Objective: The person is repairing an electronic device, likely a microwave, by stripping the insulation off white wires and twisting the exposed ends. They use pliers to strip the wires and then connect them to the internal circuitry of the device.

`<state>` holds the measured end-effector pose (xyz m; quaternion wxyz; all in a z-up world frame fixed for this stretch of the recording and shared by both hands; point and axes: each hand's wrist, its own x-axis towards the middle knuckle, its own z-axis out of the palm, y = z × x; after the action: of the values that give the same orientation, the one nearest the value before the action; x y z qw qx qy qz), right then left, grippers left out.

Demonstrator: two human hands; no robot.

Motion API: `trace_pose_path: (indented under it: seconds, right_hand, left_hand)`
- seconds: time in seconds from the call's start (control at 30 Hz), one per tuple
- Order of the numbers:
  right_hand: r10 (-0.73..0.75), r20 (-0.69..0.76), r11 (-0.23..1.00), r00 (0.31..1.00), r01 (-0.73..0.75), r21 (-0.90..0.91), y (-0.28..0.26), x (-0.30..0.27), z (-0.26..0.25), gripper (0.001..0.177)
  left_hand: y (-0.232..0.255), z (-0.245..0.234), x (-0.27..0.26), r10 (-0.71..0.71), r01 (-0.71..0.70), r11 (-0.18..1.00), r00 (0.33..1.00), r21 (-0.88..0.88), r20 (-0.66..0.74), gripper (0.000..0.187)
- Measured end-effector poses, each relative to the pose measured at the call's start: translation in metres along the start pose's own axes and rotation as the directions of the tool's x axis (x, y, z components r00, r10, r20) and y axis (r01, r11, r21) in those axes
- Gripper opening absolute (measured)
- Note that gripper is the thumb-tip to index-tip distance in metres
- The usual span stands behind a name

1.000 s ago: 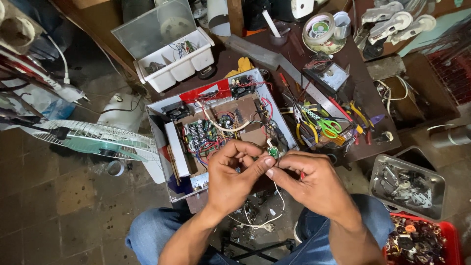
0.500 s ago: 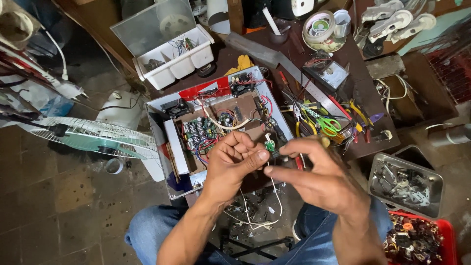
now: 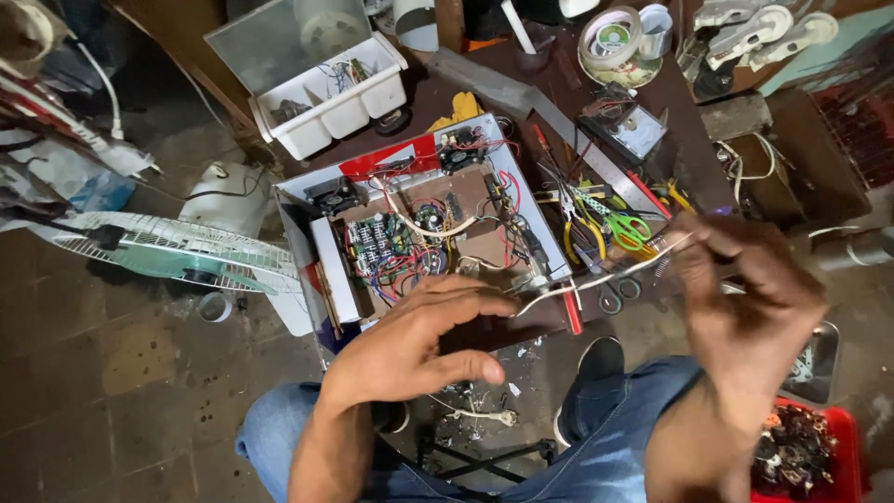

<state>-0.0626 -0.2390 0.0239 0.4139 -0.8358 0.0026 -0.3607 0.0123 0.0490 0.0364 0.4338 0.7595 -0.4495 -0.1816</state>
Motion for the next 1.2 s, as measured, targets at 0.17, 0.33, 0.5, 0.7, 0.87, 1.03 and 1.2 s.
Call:
trace_pose_path:
  seconds: [0.17,0.33,0.5,0.7,0.87,1.03,1.2]
  right_hand:
    - [0.203,-0.094,0.979,0.975,-0.199,0.051,0.019,-0.006,-0.013,0.018]
    - [0.204,0.033,0.979,0.978,-0.205,0.009,0.017,0.004,-0.027,0.012]
    - [0.265,0.423,0.963,0.866,-0.221,-0.151,0.035,0.007,-0.038,0.02]
    - [0.562,0.598,0.784,0.572,-0.6,-0.163,0.043,0.004,-0.024,0.049]
    - [0.528,0.628,0.761,0.572,-0.647,-0.049,0.044,-0.005,-0.023,0.044]
    - [0.436,0.406,0.872,0.803,-0.488,0.027,0.022,-0.009,-0.006,0.043]
    - [0.512,0.151,0.856,0.845,-0.517,-0.012,0.013,-0.013,0.029,0.051]
  left_hand:
    - [-0.023,0.02,0.017,-0.032,0.049,0.972,0.996,0.232,-0.078,0.023]
    - [-0.031,0.024,0.028,-0.079,0.163,0.956,0.945,0.245,-0.318,0.014]
    - [-0.026,0.02,0.026,-0.142,0.245,0.963,0.813,0.11,-0.564,0.023]
    - [-0.024,0.025,0.037,-0.287,0.187,0.955,0.777,-0.229,-0.56,0.029]
    - [-0.029,0.036,0.043,-0.427,0.148,0.82,0.801,-0.553,-0.419,0.031]
    - [-0.027,0.027,0.046,-0.572,0.182,0.591,0.781,-0.786,-0.249,0.035]
    - [-0.033,0.027,0.046,-0.521,0.11,0.515,0.828,-0.85,-0.208,0.05]
